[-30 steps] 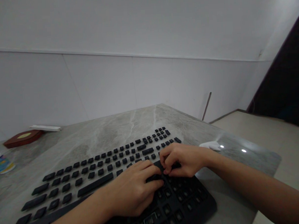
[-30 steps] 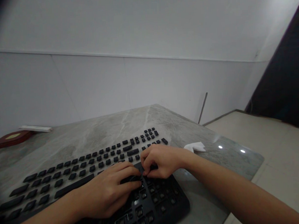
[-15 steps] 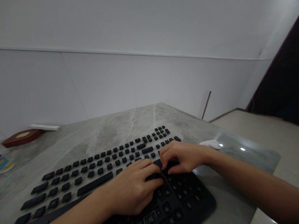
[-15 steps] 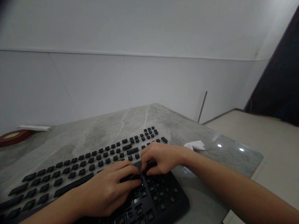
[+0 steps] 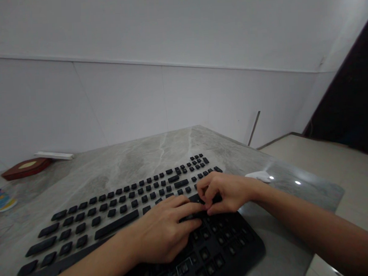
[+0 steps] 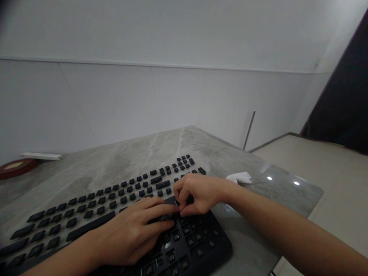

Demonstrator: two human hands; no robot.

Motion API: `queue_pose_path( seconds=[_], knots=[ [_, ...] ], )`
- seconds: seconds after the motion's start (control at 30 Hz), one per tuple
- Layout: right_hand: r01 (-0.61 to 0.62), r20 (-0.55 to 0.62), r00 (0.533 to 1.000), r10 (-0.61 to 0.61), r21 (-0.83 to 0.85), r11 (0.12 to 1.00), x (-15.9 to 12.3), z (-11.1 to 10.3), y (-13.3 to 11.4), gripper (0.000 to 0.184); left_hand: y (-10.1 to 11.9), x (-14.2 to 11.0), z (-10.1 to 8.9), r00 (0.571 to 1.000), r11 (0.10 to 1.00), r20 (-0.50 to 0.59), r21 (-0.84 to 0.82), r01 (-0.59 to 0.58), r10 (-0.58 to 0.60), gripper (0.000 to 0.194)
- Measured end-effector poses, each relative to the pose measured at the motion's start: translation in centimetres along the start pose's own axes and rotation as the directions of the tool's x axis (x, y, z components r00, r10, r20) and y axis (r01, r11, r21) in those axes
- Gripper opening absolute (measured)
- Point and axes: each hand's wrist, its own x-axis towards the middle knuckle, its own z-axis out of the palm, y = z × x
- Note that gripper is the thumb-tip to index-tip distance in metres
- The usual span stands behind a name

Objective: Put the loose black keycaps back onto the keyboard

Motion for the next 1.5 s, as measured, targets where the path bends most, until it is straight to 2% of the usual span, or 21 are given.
queue_pose_path(
  seconds=[0.17,0.27,0.4,0.57,0.63,0.83,1.0,1.07,1.17,1.27,1.33,1.4,1.5],
  knots=[
    [-0.005,0.012,1.000,0.006,-0.055,0.998,0.1,0.0,-0.5,0.013,-0.1,-0.2,0.5,1.000,0.999,0.001,-0.036,-0.001,0.001,0.033],
    [-0.102,0.057,0.993,0.106,-0.079,0.992,0.1,0.1,-0.6,0.012,-0.1,-0.2,0.6,0.999,0.999,-0.034,-0.043,-0.003,0.002,0.033],
    [-0.257,0.109,0.956,0.271,-0.125,0.958,0.2,-0.1,-1.2,0.012,0.0,-0.1,0.5,0.999,0.998,-0.047,-0.057,0.014,-0.017,0.036],
    [-0.301,0.175,0.922,0.344,-0.235,0.924,0.4,-0.7,-2.7,0.029,0.1,0.0,0.6,1.000,0.998,-0.022,-0.066,0.019,-0.021,0.037],
    [-0.303,0.167,0.919,0.356,-0.278,0.912,0.5,-0.8,-3.1,0.033,0.1,0.2,0.6,1.000,0.997,-0.004,-0.073,0.027,-0.027,0.038],
    [-0.299,0.153,0.920,0.361,-0.321,0.898,0.9,-0.6,-3.6,0.032,0.2,0.4,0.7,0.999,0.994,0.014,-0.095,0.053,-0.052,0.041],
    [-0.242,0.173,0.933,0.315,-0.346,0.906,2.2,-0.3,-4.0,0.027,0.1,0.6,0.9,0.999,0.994,0.016,-0.101,0.037,-0.035,0.043],
    [-0.210,0.163,0.950,0.266,-0.297,0.931,2.4,0.1,-3.4,0.026,0.1,0.6,0.8,0.999,0.993,0.021,-0.110,0.046,-0.044,0.042],
    [-0.102,0.046,0.993,0.110,-0.138,0.985,1.9,0.5,-1.4,0.030,0.2,0.6,0.7,0.997,0.992,0.031,-0.105,0.073,-0.070,0.038],
    [-0.087,-0.160,0.985,0.070,-0.105,0.991,0.8,0.3,1.2,0.041,0.2,0.3,0.5,0.995,0.993,0.042,-0.074,0.090,-0.087,0.037],
    [-0.154,-0.326,0.939,0.109,-0.116,0.981,0.1,-0.3,2.5,0.047,0.3,0.2,0.5,0.995,0.995,0.071,-0.065,0.079,-0.075,0.040],
    [-0.228,-0.480,0.866,0.142,-0.125,0.966,-0.4,-0.9,3.3,0.048,0.3,0.3,0.4,0.990,0.996,0.120,-0.058,0.075,-0.067,0.044],
    [-0.322,-0.623,0.764,0.166,-0.146,0.936,-0.5,-1.2,3.8,0.048,0.3,0.5,0.2,0.977,0.994,0.188,-0.027,0.109,-0.102,0.050]
  ],
)
